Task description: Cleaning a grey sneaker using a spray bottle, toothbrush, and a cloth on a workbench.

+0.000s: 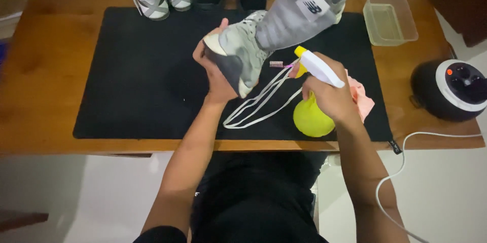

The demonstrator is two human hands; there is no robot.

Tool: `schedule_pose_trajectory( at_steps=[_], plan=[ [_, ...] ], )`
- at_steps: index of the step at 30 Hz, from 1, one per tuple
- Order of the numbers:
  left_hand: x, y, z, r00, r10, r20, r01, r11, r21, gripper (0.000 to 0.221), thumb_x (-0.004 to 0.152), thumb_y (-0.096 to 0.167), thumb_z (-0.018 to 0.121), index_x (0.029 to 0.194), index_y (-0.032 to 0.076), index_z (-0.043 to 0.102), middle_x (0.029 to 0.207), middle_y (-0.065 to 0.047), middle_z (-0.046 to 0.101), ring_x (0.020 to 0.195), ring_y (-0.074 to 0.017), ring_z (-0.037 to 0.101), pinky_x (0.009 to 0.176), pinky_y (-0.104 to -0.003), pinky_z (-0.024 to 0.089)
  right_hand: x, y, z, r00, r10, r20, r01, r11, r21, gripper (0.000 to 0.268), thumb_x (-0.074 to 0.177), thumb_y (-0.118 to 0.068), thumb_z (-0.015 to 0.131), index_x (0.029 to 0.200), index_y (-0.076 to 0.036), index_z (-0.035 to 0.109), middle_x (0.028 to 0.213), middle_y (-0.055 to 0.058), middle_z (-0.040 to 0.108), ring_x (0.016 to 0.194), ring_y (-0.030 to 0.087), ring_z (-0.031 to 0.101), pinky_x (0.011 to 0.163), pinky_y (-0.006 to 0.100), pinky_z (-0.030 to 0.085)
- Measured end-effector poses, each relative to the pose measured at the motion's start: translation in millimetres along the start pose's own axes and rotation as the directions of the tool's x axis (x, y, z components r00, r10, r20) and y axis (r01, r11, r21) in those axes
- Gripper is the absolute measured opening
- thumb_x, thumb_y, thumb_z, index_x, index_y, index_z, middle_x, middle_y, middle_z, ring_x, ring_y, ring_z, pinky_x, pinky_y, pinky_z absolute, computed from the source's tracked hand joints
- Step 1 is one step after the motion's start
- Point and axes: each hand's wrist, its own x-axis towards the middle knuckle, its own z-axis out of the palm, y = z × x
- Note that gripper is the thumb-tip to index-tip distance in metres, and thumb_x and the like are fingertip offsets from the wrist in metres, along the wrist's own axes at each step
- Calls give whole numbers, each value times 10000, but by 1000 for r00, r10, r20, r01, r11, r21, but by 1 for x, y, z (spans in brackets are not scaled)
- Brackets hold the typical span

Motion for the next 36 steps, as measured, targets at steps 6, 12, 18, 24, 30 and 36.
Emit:
schedule_pose_trajectory(
  at_steps=[6, 12, 18, 24, 30, 36],
  plan=[
    [11, 9, -4, 983, 174, 59, -175, 985, 8, 836, 856, 340, 854, 1423, 232, 249, 1400, -188, 446, 1379, -368, 468, 1291, -616, 271, -12, -17, 1, 986, -94, 136, 94, 996, 6, 269, 753, -102, 570, 993, -25, 665, 963, 105, 717, 691, 181, 678, 594, 281, 548],
    [2, -8, -25, 951, 244, 191, -275, 948, 161, 785, 940, 432, 812, 1495, 320, 268, 1482, -195, 418, 1498, -459, 358, 1309, -625, 142, -5, 26, -17, 967, 46, -252, -69, 994, -83, 155, 875, -54, 589, 1000, -48, 680, 811, 47, 665, 585, 117, 591, 528, 235, 479],
    [1, -9, -29, 937, 259, 234, -301, 939, 165, 695, 987, 383, 784, 1479, 326, 296, 1513, -221, 373, 1519, -495, 272, 1285, -678, 177, -15, -8, -36, 970, -15, -243, -35, 979, -201, 121, 789, -104, 631, 897, -98, 686, 1076, 68, 718, 1058, 225, 694, 880, 413, 566],
    [-9, -12, -30, 896, 272, 350, -379, 880, 288, 732, 1002, 146, 849, 1430, 333, 286, 1543, -225, 305, 1524, -502, 216, 1236, -757, 244, -14, -31, -20, 985, 73, 158, -45, 984, -173, 228, 746, -77, 604, 954, -68, 696, 828, 64, 688, 664, 154, 638, 579, 304, 488],
    [-12, -26, -27, 923, 267, 278, -343, 898, 274, 696, 958, 354, 800, 1423, 432, 288, 1528, -228, 381, 1518, -484, 217, 1221, -672, 172, -7, -7, -25, 996, -17, -85, 7, 993, -122, 158, 754, -45, 559, 849, -32, 684, 699, 90, 633, 560, 163, 594, 551, 286, 461],
    [-44, -47, -9, 991, 21, 133, -74, 908, 412, 578, 961, 305, 746, 1408, 148, 416, 1442, -160, 532, 1407, -368, 468, 1282, -575, 225, -1, 22, -62, 917, -135, -376, 125, 991, -52, 325, 977, -129, 498, 1296, -67, 510, 1171, 118, 649, 817, 171, 626, 719, 271, 539]
  ],
)
